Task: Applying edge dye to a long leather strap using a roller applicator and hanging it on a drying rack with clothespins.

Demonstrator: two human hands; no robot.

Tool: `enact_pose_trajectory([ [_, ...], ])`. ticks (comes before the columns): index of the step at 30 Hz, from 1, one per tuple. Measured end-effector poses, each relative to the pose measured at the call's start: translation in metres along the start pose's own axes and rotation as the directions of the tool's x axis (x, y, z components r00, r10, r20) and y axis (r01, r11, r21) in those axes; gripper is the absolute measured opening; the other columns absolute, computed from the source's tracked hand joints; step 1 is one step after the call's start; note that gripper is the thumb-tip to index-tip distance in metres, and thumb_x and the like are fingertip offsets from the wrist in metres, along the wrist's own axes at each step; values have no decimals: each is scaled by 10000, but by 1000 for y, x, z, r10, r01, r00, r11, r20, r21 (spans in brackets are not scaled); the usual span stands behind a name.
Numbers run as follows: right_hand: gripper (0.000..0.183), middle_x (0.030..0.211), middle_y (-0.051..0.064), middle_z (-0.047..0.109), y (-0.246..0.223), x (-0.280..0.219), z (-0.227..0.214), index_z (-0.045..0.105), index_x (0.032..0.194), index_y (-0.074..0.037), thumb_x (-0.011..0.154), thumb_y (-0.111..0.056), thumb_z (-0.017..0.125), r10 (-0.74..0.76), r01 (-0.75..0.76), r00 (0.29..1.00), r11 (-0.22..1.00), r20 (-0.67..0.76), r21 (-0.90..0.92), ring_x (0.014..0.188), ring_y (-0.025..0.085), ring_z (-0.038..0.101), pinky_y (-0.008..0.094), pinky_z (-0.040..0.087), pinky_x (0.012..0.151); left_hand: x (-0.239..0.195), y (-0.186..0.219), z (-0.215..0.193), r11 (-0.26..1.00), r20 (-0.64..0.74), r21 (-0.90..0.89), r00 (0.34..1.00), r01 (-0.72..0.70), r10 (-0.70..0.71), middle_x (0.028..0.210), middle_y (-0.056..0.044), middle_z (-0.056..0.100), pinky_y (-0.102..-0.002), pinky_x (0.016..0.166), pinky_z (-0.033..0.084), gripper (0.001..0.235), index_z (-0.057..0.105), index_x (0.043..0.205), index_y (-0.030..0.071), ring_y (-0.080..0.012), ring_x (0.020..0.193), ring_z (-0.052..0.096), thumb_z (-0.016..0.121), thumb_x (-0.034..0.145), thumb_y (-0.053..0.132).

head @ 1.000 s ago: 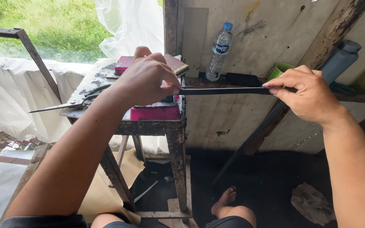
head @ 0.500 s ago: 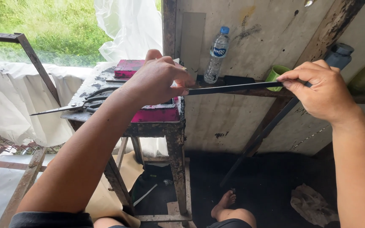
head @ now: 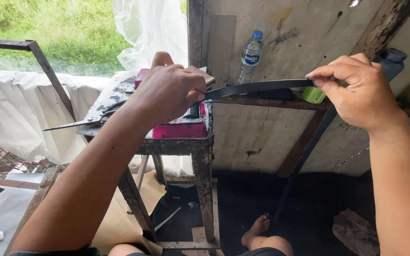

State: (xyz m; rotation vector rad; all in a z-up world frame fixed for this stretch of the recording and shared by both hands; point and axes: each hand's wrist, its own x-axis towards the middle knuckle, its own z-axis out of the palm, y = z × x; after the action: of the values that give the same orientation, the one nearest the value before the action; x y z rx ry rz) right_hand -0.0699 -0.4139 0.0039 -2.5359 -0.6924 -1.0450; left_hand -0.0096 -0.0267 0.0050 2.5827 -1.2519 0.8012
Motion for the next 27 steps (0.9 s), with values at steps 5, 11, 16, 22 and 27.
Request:
enact_pose_trajectory([
  [5, 105, 967, 43, 694, -3, 5, 6, 790, 1141, -87, 1065, -18, 768, -4, 4, 1000, 1000, 0, 13, 1063, 242, 576, 373, 468, 912, -5, 0, 1, 999, -19, -5, 999, 35, -35, 708, -32, 738, -468, 955, 293, 144, 774, 860, 194, -287, 625, 673, 683, 972, 197],
  [11, 109, 951, 45, 685, -2, 8, 8, 788, 1149, -95, 1063, -31, 768, -10, 10, 1000, 1000, 20, -2, 1087, 258, 581, 405, 475, 917, -13, -9, 14, 998, -99, -49, 994, 31, -35, 701, -39, 750, -460, 933, 312, 101, 791, 913, 190, -267, 607, 667, 730, 961, 255],
  [16, 101, 936, 49, 686, -4, 10, 10, 791, 1140, -82, 1059, -25, 775, -24, 24, 1000, 1000, 20, 4, 1087, 251, 585, 392, 475, 936, -18, -11, 23, 996, -191, -89, 981, 4, -21, 651, 9, 711, -454, 947, 325, 84, 758, 895, 199, -232, 565, 647, 725, 961, 239],
  [22, 105, 993, 57, 714, -6, 11, 10, 792, 1141, -75, 1064, -6, 771, -12, 12, 1000, 1000, 21, 2, 1122, 251, 594, 380, 494, 929, -21, -10, 31, 987, -242, -160, 970, -18, -22, 691, 26, 725, -455, 946, 331, 63, 738, 914, 181, -199, 604, 669, 726, 959, 224],
  [27, 113, 1023, 88, 731, -4, 10, 12, 794, 1139, -52, 1039, 0, 788, -41, 41, 999, 999, 24, -12, 1103, 272, 610, 407, 498, 934, -19, -7, 30, 978, -207, -208, 977, 16, -60, 700, 33, 729, -437, 937, 328, 83, 762, 929, 181, -185, 614, 664, 731, 964, 250],
])
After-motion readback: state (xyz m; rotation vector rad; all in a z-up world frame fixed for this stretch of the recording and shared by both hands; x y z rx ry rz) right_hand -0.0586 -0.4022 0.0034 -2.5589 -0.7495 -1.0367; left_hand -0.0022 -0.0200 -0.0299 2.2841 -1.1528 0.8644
